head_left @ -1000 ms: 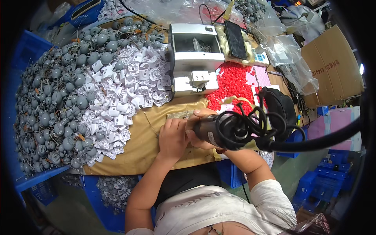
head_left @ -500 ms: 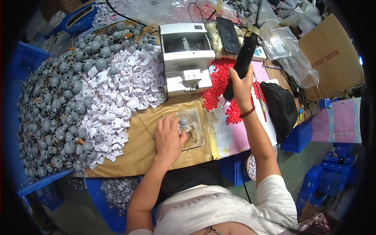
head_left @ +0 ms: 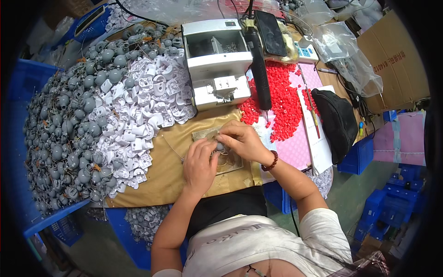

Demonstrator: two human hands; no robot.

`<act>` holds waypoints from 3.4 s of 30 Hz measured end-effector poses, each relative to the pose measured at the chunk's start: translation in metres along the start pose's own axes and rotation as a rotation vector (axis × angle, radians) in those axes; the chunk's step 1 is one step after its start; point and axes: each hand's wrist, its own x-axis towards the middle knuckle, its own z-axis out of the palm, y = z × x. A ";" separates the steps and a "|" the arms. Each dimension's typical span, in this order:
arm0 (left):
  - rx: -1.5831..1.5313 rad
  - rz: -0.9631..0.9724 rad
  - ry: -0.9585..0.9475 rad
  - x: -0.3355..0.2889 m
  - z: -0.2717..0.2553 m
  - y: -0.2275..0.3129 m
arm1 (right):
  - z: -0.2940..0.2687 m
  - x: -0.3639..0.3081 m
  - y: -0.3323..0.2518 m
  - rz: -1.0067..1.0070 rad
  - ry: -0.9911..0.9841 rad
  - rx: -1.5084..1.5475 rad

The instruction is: Assembling small white plastic components using a handheld electric tool at a factory workbench.

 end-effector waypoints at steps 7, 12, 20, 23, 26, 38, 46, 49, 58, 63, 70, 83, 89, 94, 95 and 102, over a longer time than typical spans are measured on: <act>0.002 0.000 0.001 0.000 0.001 -0.002 | 0.026 0.006 0.002 0.098 0.097 0.180; 0.008 -0.003 -0.018 -0.001 0.001 -0.001 | 0.040 0.011 -0.006 0.230 0.130 0.613; 0.021 -0.018 -0.050 0.001 0.000 0.002 | 0.046 0.015 -0.006 0.313 0.265 0.739; 0.022 -0.020 -0.057 0.002 -0.001 0.003 | 0.046 0.016 -0.006 0.320 0.247 0.750; -0.056 -0.011 -0.039 0.003 -0.004 0.005 | 0.038 0.015 -0.005 0.350 0.128 0.738; 0.015 -0.377 -1.006 -0.085 -0.198 -0.002 | -0.093 -0.018 0.038 -0.402 -0.004 -1.045; 0.604 0.105 -0.058 0.019 -0.091 -0.046 | -0.076 -0.013 0.057 -0.361 -0.047 -1.206; 0.730 0.168 0.056 0.048 -0.064 -0.066 | -0.076 -0.009 0.057 -0.381 -0.057 -1.207; 0.281 0.357 -0.108 0.022 -0.065 -0.024 | -0.089 -0.017 0.010 -0.236 -0.025 -0.608; 0.218 0.371 -0.271 0.006 -0.027 -0.014 | -0.051 -0.014 -0.007 -0.229 -0.111 -0.231; 0.149 0.171 -0.218 0.017 -0.015 -0.009 | -0.009 -0.009 0.005 -0.477 -0.054 -0.262; 0.439 -0.045 0.135 0.042 -0.148 -0.078 | -0.001 -0.009 -0.002 -0.672 -0.209 -0.724; 0.792 -0.122 0.159 0.079 -0.208 -0.108 | 0.000 -0.012 0.003 -0.603 -0.219 -0.662; 0.827 -0.256 -0.105 0.101 -0.212 -0.111 | -0.005 -0.012 -0.005 -0.479 -0.170 -0.512; 0.815 -0.245 -0.125 0.103 -0.211 -0.112 | -0.009 -0.012 -0.008 -0.466 -0.155 -0.488; 0.791 -0.135 -0.040 0.092 -0.212 -0.125 | -0.023 -0.003 -0.027 -0.402 -0.078 -0.307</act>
